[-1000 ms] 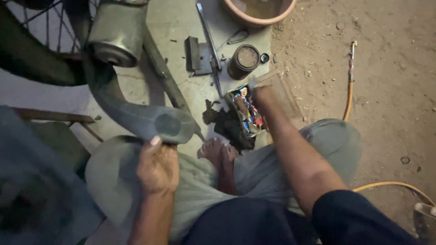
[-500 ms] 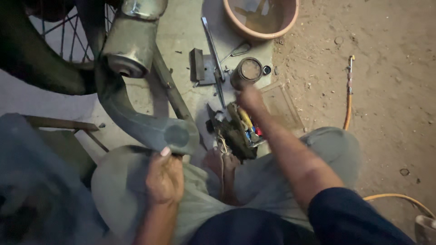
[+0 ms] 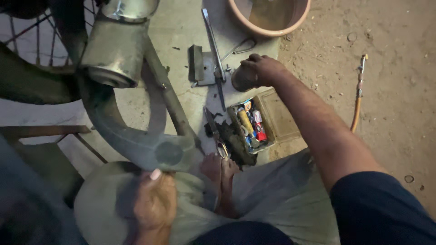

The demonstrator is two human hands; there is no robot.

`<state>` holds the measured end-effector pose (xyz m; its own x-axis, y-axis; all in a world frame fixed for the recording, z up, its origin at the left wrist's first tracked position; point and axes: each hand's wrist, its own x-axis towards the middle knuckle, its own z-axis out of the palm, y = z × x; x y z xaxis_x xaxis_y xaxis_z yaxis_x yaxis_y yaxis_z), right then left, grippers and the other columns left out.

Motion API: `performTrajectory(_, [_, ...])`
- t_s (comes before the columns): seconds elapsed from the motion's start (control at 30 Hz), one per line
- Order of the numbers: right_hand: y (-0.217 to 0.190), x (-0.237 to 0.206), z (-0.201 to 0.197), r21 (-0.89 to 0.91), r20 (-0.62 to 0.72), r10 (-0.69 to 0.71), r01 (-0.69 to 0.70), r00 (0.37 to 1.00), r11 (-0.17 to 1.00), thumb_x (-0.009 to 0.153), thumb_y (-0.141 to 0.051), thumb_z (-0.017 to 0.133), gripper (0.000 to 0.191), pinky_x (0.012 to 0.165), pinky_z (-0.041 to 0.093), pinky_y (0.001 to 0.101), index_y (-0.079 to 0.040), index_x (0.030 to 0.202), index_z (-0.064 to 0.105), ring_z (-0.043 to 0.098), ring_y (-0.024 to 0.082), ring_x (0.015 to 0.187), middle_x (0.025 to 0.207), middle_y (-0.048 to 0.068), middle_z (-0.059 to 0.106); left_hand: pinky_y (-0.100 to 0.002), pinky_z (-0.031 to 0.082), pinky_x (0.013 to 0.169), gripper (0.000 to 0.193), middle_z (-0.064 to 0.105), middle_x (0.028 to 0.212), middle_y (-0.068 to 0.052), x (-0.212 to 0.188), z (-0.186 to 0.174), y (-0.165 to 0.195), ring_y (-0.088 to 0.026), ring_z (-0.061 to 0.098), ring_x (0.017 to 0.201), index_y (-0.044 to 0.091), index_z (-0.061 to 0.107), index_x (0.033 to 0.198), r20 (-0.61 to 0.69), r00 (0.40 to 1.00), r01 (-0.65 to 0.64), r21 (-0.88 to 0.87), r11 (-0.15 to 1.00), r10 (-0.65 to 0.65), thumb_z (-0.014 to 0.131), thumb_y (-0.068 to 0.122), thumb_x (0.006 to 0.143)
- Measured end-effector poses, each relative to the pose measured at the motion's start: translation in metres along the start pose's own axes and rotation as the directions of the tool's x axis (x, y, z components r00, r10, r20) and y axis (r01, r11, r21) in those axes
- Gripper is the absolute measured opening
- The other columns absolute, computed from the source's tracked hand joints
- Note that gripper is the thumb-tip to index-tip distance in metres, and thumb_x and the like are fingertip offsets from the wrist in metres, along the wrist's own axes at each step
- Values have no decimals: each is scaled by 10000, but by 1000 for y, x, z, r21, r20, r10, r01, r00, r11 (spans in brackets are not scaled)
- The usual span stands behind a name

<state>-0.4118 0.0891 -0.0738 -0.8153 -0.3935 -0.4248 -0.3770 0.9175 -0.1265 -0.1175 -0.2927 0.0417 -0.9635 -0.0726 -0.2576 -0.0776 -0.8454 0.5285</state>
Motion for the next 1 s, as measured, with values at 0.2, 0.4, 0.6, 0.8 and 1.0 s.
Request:
performTrajectory(0.2, [1,5,-14,-23,110,-1,4,994,1000,634,-289,906,940,1007,525,465,-297,1488,511,621,370,1201,1479,114,521,-478,272,1255,441,622,1425,-110,3,3,0,-273,509,1409,-2,624,1368,-22,1000,14,15,1000,-14,585,146,955])
performTrajectory(0.4, [-2,14,-46,326,373,42,-173,927,929,742,-316,769,743,926,536,444,-266,1448,542,631,278,1137,1334,70,612,-494,270,1247,512,588,1471,-108,10,36,8,-280,473,1434,4,561,1446,21,1000,17,53,998,-19,578,169,961])
performTrajectory(0.6, [32,14,-51,832,359,83,-360,929,422,779,-229,659,574,823,541,390,-220,1348,586,600,121,1094,1212,-58,649,-494,231,1268,607,537,1521,-103,13,41,8,-273,436,1471,2,498,1495,-15,1000,21,105,994,-20,577,187,922])
performTrajectory(0.8, [52,5,-15,933,77,235,13,969,-360,989,-248,588,279,953,583,420,-61,1190,640,698,280,1032,1132,138,700,-524,237,1246,647,506,1545,-128,15,38,7,-306,431,1472,-11,459,1510,-58,998,27,80,996,-22,594,185,908])
performTrajectory(1.0, [54,-9,-3,845,-17,374,213,927,-490,1032,-322,587,362,881,591,460,-7,1200,647,727,315,983,1103,159,740,-501,242,1255,696,500,1556,-127,11,28,2,-300,432,1472,-19,462,1506,-101,995,19,77,997,-11,604,206,863])
